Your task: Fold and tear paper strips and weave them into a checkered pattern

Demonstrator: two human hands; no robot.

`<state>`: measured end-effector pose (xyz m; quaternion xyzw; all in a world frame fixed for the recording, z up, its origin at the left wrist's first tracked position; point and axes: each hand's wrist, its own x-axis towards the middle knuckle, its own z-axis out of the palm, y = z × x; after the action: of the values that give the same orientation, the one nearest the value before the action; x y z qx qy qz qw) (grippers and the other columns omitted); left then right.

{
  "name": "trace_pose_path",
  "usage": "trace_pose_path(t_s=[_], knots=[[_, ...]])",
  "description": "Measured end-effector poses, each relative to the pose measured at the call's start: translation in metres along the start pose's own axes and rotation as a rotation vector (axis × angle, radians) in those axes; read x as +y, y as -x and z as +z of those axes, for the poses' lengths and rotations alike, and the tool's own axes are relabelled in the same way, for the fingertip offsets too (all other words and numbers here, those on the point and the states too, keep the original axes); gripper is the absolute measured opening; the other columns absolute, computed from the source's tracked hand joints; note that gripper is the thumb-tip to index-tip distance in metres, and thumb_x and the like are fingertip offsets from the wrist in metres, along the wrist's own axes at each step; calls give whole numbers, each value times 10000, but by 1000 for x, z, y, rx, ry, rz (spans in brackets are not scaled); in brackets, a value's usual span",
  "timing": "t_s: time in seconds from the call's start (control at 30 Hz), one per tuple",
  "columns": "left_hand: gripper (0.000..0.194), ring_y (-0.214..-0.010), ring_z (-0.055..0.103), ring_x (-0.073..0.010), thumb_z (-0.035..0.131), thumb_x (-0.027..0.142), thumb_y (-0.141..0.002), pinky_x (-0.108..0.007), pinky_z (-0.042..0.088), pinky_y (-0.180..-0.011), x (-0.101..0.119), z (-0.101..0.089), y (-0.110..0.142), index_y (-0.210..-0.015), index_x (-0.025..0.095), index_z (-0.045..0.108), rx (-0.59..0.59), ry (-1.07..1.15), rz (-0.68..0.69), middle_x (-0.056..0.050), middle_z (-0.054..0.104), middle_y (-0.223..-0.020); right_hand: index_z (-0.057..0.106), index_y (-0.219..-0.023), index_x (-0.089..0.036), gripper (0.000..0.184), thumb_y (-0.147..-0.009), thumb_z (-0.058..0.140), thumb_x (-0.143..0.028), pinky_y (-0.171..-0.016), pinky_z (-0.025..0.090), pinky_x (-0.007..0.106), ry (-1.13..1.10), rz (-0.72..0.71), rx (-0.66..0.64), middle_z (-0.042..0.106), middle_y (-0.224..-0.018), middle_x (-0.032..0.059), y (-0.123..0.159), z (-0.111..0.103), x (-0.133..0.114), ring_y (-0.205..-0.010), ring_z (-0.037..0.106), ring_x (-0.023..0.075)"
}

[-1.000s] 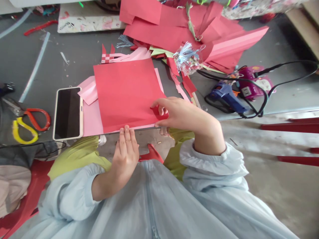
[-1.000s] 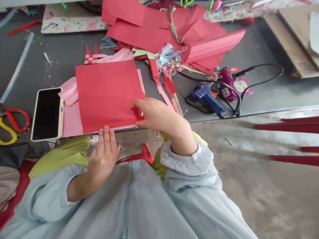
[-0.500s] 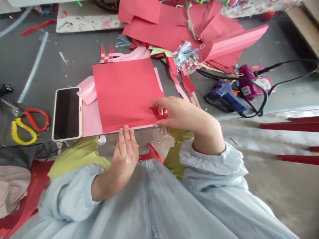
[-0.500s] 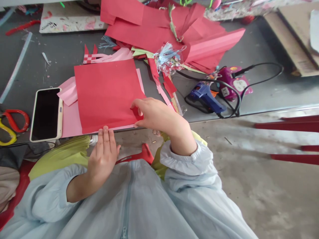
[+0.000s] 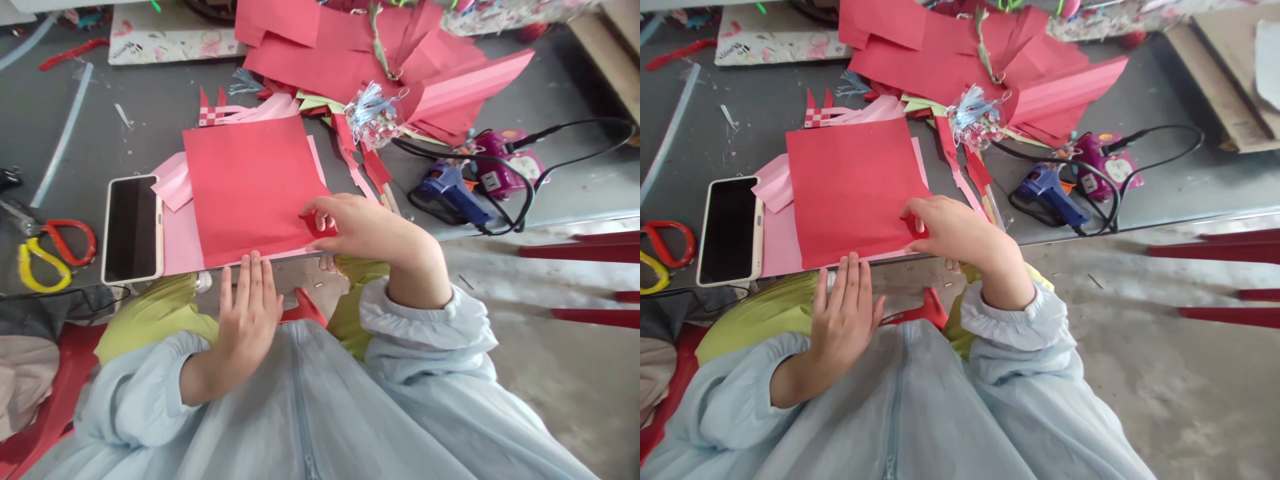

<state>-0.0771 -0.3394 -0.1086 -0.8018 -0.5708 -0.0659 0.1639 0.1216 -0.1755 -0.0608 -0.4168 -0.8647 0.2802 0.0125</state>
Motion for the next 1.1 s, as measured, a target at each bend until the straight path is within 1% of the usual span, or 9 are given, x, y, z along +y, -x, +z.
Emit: trace_pose_path(t_s=[0.1, 0.17, 0.27, 0.37, 0.5, 0.67, 0.77, 0.9, 1.1], knots=[[695, -1355, 571, -348, 590, 276, -949, -546, 262, -1271, -3, 1, -3, -1513, -62, 364, 90, 51, 79, -258, 536, -1459, 633, -1188, -164, 321, -926, 625, -349, -855, 477, 395, -6, 1, 22, 738, -1083, 108, 0, 0, -2, -1017, 660, 289], [687, -1357, 573, -334, 594, 263, -945, -523, 243, -1280, -5, 3, -6, -1512, -54, 372, 111, 63, 106, -242, 548, -1456, 633, -1165, -162, 268, -962, 575, -328, -849, 467, 383, 4, 15, 48, 742, -1058, 104, -1, 2, -5, -997, 666, 277], [726, -1361, 569, -341, 572, 290, -958, -514, 322, -1242, -8, 6, -9, -1543, -51, 308, 95, 56, 66, -248, 530, -1473, 631, -1126, -159, 216, -943, 612, -271, -820, 450, 354, 55, 57, 92, 740, -1027, 98, -2, 4, -11, -975, 672, 270], [796, -1360, 561, -382, 571, 350, -962, -530, 413, -1168, -11, 10, -11, -1561, -62, 246, 85, 46, 0, -283, 503, -1485, 633, -1093, -173, 189, -919, 649, -246, -778, 433, 331, 82, 101, 114, 737, -1004, 87, -4, 6, -16, -957, 676, 266], [829, -1320, 593, -401, 581, 370, -959, -533, 459, -1119, -13, 14, -12, -1567, -66, 223, 110, 47, -42, -299, 549, -1440, 641, -1066, -175, 180, -898, 675, -230, -771, 430, 322, 64, 128, 117, 735, -986, 77, -6, 5, -18, -952, 680, 260], [696, -1286, 622, -400, 581, 340, -959, -512, 501, -1090, -13, 13, -12, -1503, -56, 399, 122, 47, -86, -289, 598, -1397, 646, -1051, -173, 179, -883, 691, -215, -776, 435, 325, 42, 126, 120, 738, -980, 73, -6, 4, -16, -939, 683, 253], [606, -1253, 638, -426, 556, 316, -966, -535, 524, -1064, -16, 8, -12, -1413, -89, 505, 71, 50, -138, -330, 604, -1361, 645, -1039, -176, 165, -882, 685, -204, -771, 434, 330, 26, 113, 124, 743, -983, 67, -5, 4, -15, -931, 683, 251], [584, -1216, 655, -448, 523, 335, -978, -576, 538, -1039, -20, 1, -11, -1357, -108, 556, -1, 90, -234, -373, 598, -1328, 649, -1033, -184, 151, -885, 671, -205, -756, 430, 332, 31, 101, 132, 744, -974, 58, -4, 5, -13, -921, 680, 249], [586, -1194, 668, -451, 535, 367, -973, -587, 539, -1034, -22, -8, -11, -1332, -93, 588, -57, 96, -313, -377, 605, -1316, 648, -1058, -191, 170, -890, 652, -215, -729, 421, 325, 40, 141, 92, 741, -976, 51, -3, 3, -13, -930, 677, 248]])
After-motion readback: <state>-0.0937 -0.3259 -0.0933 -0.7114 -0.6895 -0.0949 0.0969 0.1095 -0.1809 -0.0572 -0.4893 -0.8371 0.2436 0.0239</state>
